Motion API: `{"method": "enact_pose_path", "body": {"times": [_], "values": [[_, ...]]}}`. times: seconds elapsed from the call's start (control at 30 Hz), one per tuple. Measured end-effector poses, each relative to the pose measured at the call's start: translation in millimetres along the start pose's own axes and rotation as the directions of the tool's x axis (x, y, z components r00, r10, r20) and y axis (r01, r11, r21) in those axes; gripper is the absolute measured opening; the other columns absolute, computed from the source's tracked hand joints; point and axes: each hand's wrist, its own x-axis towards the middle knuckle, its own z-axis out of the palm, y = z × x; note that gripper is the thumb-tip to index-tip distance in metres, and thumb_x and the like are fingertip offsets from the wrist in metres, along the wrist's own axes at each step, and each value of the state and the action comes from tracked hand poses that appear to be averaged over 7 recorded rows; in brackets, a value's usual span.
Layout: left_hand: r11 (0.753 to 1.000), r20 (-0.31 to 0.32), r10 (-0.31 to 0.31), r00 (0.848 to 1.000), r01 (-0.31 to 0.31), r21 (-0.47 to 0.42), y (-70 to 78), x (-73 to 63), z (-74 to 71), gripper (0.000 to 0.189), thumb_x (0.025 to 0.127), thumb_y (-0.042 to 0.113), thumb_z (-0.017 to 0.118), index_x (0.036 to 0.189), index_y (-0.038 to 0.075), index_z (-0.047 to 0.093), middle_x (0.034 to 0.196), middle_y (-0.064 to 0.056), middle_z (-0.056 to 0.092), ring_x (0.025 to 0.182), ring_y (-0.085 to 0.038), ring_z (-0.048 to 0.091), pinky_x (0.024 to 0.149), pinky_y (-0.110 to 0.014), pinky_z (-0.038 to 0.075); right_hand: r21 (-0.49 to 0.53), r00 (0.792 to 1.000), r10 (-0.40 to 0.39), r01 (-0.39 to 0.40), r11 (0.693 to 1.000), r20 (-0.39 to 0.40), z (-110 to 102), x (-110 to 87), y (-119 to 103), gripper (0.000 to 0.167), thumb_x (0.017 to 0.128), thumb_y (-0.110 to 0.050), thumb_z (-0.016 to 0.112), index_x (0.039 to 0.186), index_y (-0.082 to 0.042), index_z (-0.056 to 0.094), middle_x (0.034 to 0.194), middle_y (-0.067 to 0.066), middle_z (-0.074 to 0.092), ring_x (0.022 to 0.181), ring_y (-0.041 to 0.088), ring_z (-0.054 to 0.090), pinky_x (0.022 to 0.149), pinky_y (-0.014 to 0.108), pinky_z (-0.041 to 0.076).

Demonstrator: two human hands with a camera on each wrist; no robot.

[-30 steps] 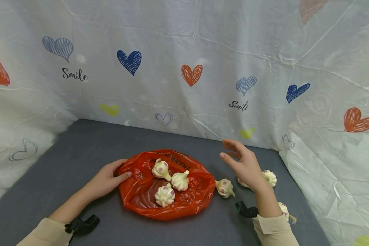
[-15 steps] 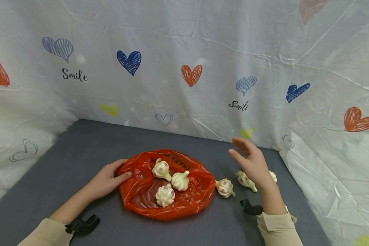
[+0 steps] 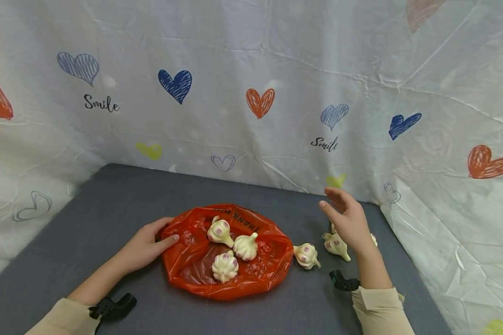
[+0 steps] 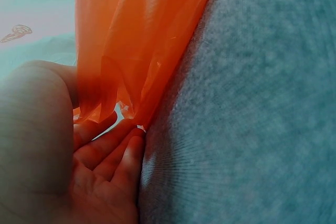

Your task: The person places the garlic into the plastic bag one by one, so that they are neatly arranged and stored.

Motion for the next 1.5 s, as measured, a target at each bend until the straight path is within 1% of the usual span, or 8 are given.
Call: {"method": "enact_pose_path", "body": {"times": [0.27, 0.53, 0.7, 0.77, 1.0, 1.27, 1.33, 1.5], "values": [[1.000, -0.004, 0.000, 1.000, 0.000, 0.020, 0.5, -1.0, -1.2, 0.043, 0.109, 0.026, 0.072, 0.147, 0.007, 0.062, 0.131, -0.006, 0.073, 0.105, -0.012, 0.072, 0.089, -0.029, 0.059, -0.012, 0.999, 0.035, -0.035, 0.999, -0.027, 0, 3.1, 13, 0.057, 0.111, -0.035, 0.069, 0.156, -0.004, 0.055, 0.157, 0.022, 0.056, 0.149, 0.045, 0.049, 0.121, 0.064, 0.037], [1.000, 0.003, -0.002, 1.000, 0.002, -0.002, -0.5, 0.1, -1.3, 0.044, 0.109, 0.025, 0.071, 0.148, 0.007, 0.062, 0.131, -0.007, 0.073, 0.104, -0.012, 0.072, 0.088, -0.029, 0.060, -0.022, 0.994, 0.088, -0.090, 0.996, -0.058, -1, 6.1, 22, 0.058, 0.111, -0.036, 0.068, 0.157, -0.002, 0.054, 0.160, 0.021, 0.055, 0.151, 0.044, 0.046, 0.122, 0.065, 0.034], [0.999, -0.004, -0.007, 1.000, 0.007, 0.040, 0.0, 0.0, -1.3, 0.045, 0.109, 0.028, 0.071, 0.148, 0.007, 0.062, 0.132, -0.007, 0.073, 0.105, -0.012, 0.072, 0.089, -0.030, 0.059, -0.028, 0.992, 0.110, -0.112, 0.993, -0.065, -1, 7.3, 27, 0.058, 0.111, -0.036, 0.068, 0.157, -0.003, 0.054, 0.161, 0.020, 0.054, 0.153, 0.043, 0.045, 0.123, 0.065, 0.033], [0.999, -0.008, -0.008, 1.000, 0.008, 0.053, 0.3, 0.0, -1.2, 0.045, 0.109, 0.028, 0.071, 0.148, 0.007, 0.062, 0.132, -0.006, 0.073, 0.105, -0.012, 0.071, 0.090, -0.031, 0.059, -0.026, 0.991, 0.121, -0.123, 0.992, -0.061, 0, 7.3, 28, 0.058, 0.111, -0.036, 0.068, 0.157, -0.004, 0.054, 0.161, 0.019, 0.054, 0.154, 0.043, 0.044, 0.123, 0.066, 0.033], [1.000, 0.004, 0.002, 1.000, -0.002, 0.027, 0.1, -0.5, -0.7, 0.044, 0.110, 0.027, 0.071, 0.148, 0.008, 0.062, 0.130, -0.006, 0.074, 0.104, -0.012, 0.072, 0.089, -0.031, 0.059, -0.020, 0.985, 0.170, -0.170, 0.985, -0.037, 1, 3.2, 32, 0.060, 0.112, -0.038, 0.067, 0.160, -0.006, 0.051, 0.166, 0.018, 0.049, 0.156, 0.043, 0.039, 0.123, 0.066, 0.031], [1.000, 0.005, 0.002, 1.000, -0.002, 0.017, 1.0, 0.4, 0.0, 0.044, 0.110, 0.026, 0.071, 0.148, 0.008, 0.062, 0.131, -0.006, 0.074, 0.106, -0.012, 0.072, 0.090, -0.031, 0.059, -0.028, 0.979, 0.204, -0.204, 0.978, -0.023, -1, 1.3, 36, 0.062, 0.112, -0.041, 0.065, 0.162, -0.008, 0.050, 0.168, 0.022, 0.044, 0.157, 0.046, 0.037, 0.123, 0.066, 0.032], [1.000, 0.007, 0.002, 1.000, -0.002, 0.020, 1.7, 1.0, 0.4, 0.044, 0.110, 0.027, 0.071, 0.149, 0.008, 0.062, 0.132, -0.006, 0.073, 0.106, -0.012, 0.072, 0.090, -0.031, 0.059, -0.025, 0.976, 0.217, -0.218, 0.976, -0.025, -3, 0.5, 36, 0.062, 0.112, -0.041, 0.065, 0.162, -0.008, 0.050, 0.168, 0.023, 0.043, 0.157, 0.046, 0.037, 0.122, 0.066, 0.033], [1.000, 0.005, 0.005, 1.000, -0.005, 0.020, 1.3, 0.6, 0.6, 0.043, 0.110, 0.026, 0.071, 0.148, 0.008, 0.062, 0.131, -0.006, 0.074, 0.106, -0.013, 0.072, 0.090, -0.031, 0.059, -0.012, 0.971, 0.237, -0.237, 0.971, -0.023, -5, -1.3, 36, 0.063, 0.112, -0.043, 0.064, 0.164, -0.009, 0.048, 0.169, 0.024, 0.040, 0.158, 0.045, 0.035, 0.113, 0.065, 0.046]]}}
